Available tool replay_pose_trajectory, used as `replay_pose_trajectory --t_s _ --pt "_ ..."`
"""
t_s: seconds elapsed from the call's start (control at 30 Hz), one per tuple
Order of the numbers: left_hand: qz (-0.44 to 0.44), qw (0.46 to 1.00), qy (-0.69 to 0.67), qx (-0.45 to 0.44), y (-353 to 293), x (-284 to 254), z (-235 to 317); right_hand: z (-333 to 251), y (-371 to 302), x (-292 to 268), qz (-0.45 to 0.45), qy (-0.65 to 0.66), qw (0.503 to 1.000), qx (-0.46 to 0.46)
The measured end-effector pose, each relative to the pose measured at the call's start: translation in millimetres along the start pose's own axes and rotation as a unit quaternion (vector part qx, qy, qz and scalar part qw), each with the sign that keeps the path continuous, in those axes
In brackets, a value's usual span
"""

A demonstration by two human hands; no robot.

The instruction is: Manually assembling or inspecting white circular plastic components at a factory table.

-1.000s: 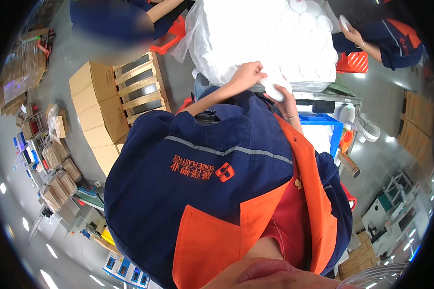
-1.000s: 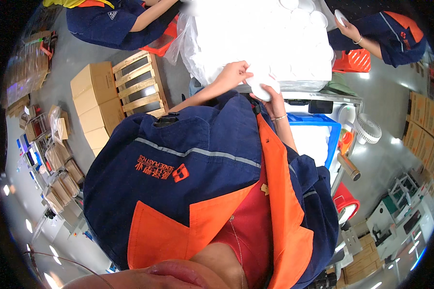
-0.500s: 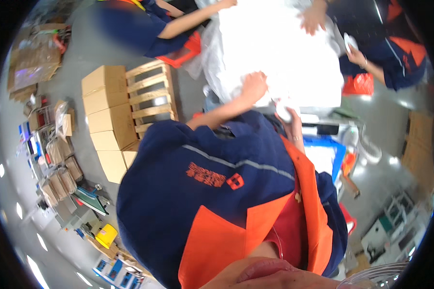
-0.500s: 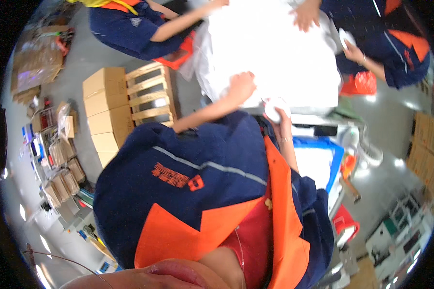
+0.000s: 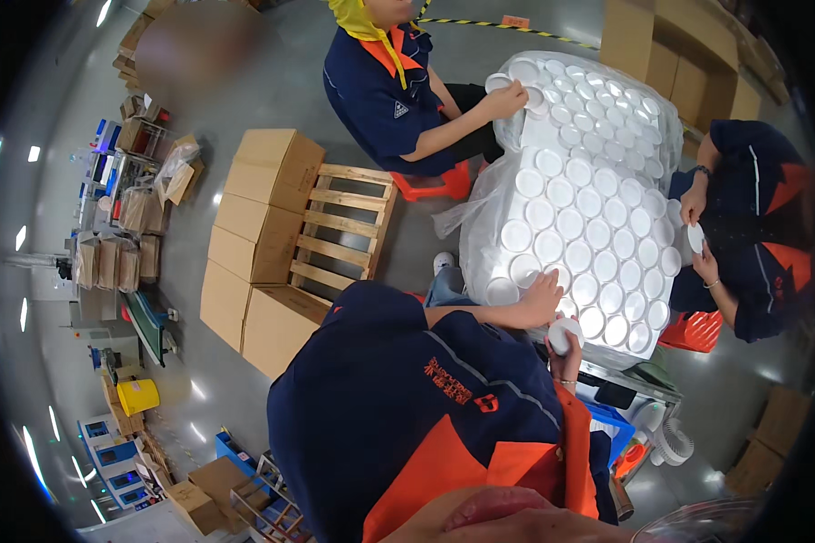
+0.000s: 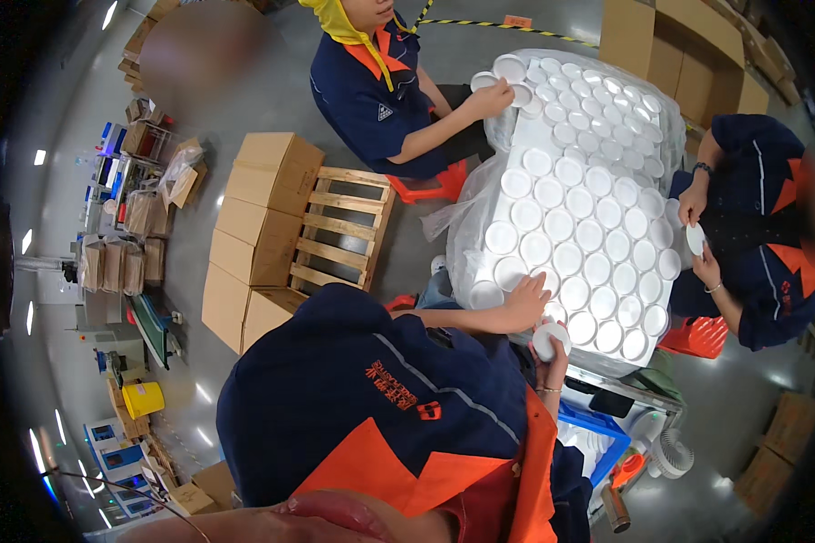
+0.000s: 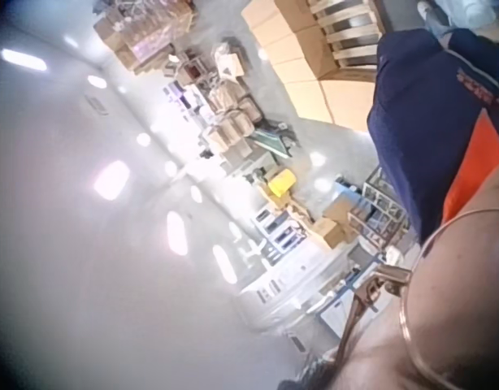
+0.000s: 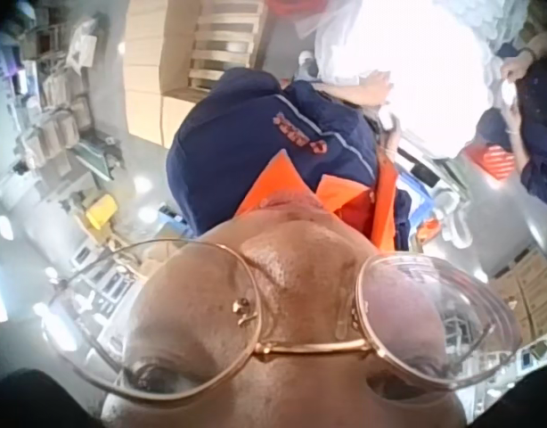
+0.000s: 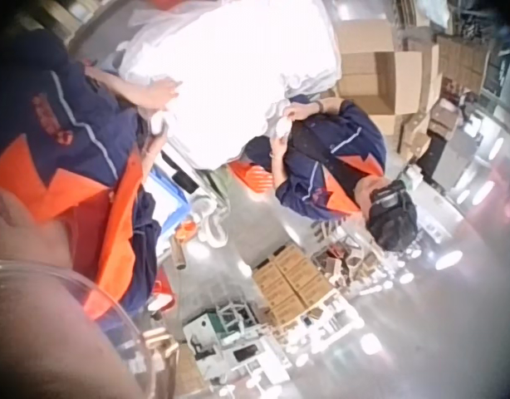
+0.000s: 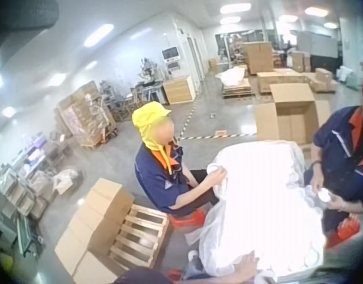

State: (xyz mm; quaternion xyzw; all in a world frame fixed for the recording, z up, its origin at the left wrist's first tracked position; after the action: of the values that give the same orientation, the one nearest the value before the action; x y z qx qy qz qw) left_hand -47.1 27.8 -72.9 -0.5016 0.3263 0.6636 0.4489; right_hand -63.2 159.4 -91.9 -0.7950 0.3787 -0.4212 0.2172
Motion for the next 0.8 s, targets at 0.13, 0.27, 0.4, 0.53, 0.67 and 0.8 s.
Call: replay_pose_trajectory --t_s 0.13,0.27,0.4,0.53,0.67,0.8 --pt "-0.074 0.994 -0.069 0.029 -1.1 4.1 1.0 -2.0 -0.8 -0.6 -0.001 0.006 1.0 -0.004" --pt "-0.079 0.994 -0.049 0.056 -5.4 7.8 6.9 -3.8 -4.4 4.7 -0.009 -0.001 1.0 -0.003" --pt "-0.058 0.996 -0.03 0.056 -2.6 4.9 13.0 -7.2 -6.4 6.1 0.003 -0.006 1.0 0.0" --pt "-0.062 0.996 0.014 0.057 -4.7 5.2 14.0 -11.0 -6.4 12.4 -0.009 0.008 1.0 -0.013" --pt "-0.092 0.994 -0.055 0.033 -0.6 -3.0 6.9 -8.5 -0.4 5.7 0.01 0.017 0.999 -0.03" --pt "-0.042 0.913 -0.402 0.048 -15.7 -37.7 20.6 -5.9 -3.0 -3.3 0.046 0.03 0.998 -0.031"
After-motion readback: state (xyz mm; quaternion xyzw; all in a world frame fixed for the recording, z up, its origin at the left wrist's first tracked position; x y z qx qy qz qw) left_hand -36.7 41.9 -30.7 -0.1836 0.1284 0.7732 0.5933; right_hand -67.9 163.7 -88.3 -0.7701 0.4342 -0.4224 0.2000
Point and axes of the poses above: each hand's wrist, its own y-axis towards the middle knuckle, its own x-axis out of the palm, z = x × y, the point moved 9 cm from there along y, towards the middle knuckle, and after that the axes turned 1 degree about z, right-handed, at the moved point
